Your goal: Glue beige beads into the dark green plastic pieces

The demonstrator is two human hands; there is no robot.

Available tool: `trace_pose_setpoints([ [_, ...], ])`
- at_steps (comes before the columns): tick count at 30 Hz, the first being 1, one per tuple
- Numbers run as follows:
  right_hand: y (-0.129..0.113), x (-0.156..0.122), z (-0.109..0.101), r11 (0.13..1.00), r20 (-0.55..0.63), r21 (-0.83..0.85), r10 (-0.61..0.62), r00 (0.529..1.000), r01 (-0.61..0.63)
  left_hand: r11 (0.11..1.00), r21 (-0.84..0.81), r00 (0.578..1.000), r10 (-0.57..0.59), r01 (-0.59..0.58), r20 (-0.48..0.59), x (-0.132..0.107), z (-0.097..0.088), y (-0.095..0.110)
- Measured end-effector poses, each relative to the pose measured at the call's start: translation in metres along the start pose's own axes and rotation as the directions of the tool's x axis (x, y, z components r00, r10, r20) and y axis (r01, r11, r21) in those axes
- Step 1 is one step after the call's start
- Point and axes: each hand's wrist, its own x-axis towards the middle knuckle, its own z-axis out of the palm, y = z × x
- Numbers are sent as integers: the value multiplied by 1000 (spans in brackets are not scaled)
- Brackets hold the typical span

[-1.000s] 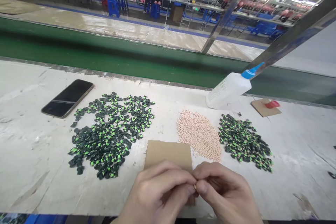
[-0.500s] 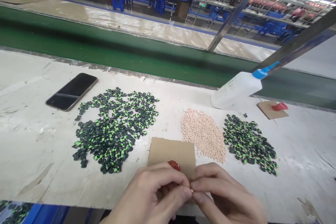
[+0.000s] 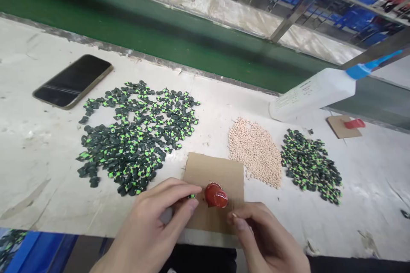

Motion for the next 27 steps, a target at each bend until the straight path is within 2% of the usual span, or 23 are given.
trace_pose_setpoints([
  [4, 10, -10, 10, 996, -47, -67, -70, 996, 67, 993, 91, 997, 69, -73, 48, -5, 2, -11],
  [7, 10, -9, 10, 993, -28, -82, -85, 996, 83, 991, 96, 994, 88, -94, 63, -6, 5, -10],
  [20, 7, -4, 7, 981, 26, -148, -125, 992, 128, 991, 73, 992, 109, -113, 60, -5, 4, -9],
  [25, 8, -1, 4, 950, 93, -203, -221, 971, 236, 992, 72, 993, 105, -109, 58, -4, 5, -9],
  [27, 6, -3, 6, 959, 60, -184, -206, 977, 214, 992, 67, 993, 99, -103, 62, -4, 5, -10],
])
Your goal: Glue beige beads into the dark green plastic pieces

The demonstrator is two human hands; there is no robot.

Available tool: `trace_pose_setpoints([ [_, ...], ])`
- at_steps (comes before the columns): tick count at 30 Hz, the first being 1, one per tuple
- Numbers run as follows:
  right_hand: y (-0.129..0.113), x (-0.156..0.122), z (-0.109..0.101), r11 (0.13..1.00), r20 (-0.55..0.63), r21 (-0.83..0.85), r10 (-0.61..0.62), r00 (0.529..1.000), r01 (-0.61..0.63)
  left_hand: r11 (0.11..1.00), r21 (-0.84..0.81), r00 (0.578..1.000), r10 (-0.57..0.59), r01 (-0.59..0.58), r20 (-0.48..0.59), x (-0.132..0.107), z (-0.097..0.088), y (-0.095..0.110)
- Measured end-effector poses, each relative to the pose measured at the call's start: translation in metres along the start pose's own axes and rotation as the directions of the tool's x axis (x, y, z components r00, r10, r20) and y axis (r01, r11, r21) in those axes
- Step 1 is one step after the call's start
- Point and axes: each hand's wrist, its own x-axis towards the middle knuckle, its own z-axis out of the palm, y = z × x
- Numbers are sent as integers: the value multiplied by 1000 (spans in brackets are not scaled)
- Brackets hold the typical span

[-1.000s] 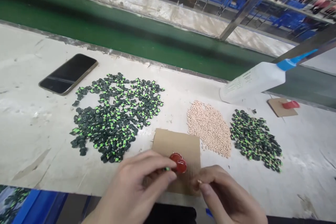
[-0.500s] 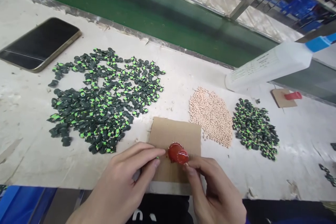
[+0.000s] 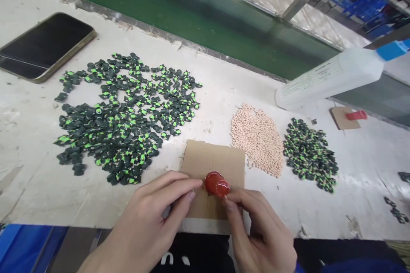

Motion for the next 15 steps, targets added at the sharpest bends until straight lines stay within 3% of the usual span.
trace_pose_setpoints([
  [4, -10, -3, 0, 970, -105, 151, 208, 972, -191, 1000, -7, 1000, -8, 8, 3, -4, -1, -2],
  [6, -15, -2, -6, 908, -79, 280, 344, 936, -310, 995, -48, 995, -95, 93, -43, -7, -1, 1],
  [8, -18, 3, -14, 768, 72, 469, 459, 885, -437, 968, -148, 973, -215, 201, -88, -10, 0, 6],
  [10, -21, 9, -21, 534, 259, 634, 535, 804, -559, 923, -280, 951, -297, 263, -88, -10, 2, 14],
  [12, -25, 15, -25, 311, 372, 715, 590, 717, -627, 876, -391, 949, -315, 282, -22, -7, 5, 22],
  [13, -27, 17, -25, 241, 395, 734, 610, 687, -635, 851, -436, 949, -314, 294, 26, -5, 7, 27],
  [15, -32, 20, -25, 189, 412, 753, 611, 676, -630, 778, -511, 928, -350, 365, 131, -1, 12, 35],
])
